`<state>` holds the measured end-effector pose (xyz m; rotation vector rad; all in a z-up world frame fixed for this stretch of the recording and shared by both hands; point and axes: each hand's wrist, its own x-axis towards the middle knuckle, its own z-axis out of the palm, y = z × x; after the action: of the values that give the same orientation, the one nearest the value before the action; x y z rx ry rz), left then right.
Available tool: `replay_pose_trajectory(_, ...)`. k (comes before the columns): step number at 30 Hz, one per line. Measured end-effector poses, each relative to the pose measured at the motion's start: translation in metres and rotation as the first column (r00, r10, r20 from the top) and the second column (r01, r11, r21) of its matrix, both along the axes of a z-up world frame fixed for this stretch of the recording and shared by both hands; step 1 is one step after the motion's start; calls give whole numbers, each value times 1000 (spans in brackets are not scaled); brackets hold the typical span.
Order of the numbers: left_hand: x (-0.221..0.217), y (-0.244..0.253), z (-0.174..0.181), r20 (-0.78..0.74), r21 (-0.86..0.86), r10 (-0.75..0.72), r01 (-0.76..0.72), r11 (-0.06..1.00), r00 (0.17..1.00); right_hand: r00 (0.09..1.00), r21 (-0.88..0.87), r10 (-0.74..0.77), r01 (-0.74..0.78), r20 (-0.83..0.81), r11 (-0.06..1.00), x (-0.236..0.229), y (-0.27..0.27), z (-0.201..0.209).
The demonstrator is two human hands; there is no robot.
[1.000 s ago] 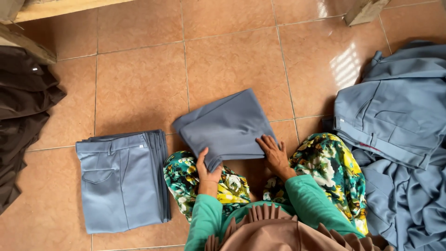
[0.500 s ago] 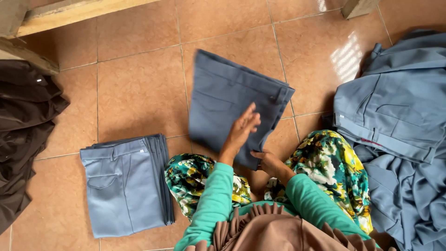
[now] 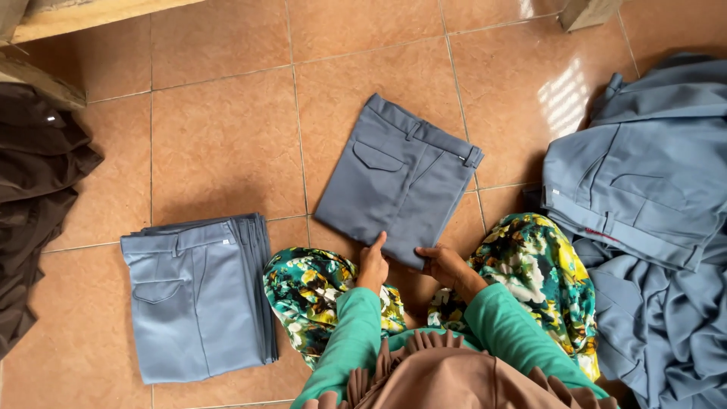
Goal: Folding blue trousers and stacking them on a tiled floor
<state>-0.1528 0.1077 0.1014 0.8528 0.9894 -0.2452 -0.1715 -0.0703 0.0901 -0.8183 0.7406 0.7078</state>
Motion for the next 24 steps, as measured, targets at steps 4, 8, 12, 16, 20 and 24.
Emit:
replay_pose_trajectory(4,-7,-6,35,63,-7,11,-11,1000,998,1000,-31,8,-8,-8,1000,8,-17,10)
replay_pose_trajectory(8,-18,16,55,247,130,-116,86,988,962,994,-65,-98,101,46,993,53,-39,22)
replay_pose_trajectory(12,-29,32,95,394,61,-25,1,998,919,948,-92,-317,319,44,943,84,-62,12)
replay_pose_trajectory(16,-11,71,119,417,20,47,-61,998,908,964,-191,-254,265,81,945,129,-54,8)
replay_pose_trajectory(20,-2,145,175,531,-28,156,-167,986,833,963,-352,-122,204,241,914,179,23,98)
replay_pose_trajectory(24,-32,232,216,663,-1,249,-331,944,706,906,-357,60,103,419,928,194,156,224)
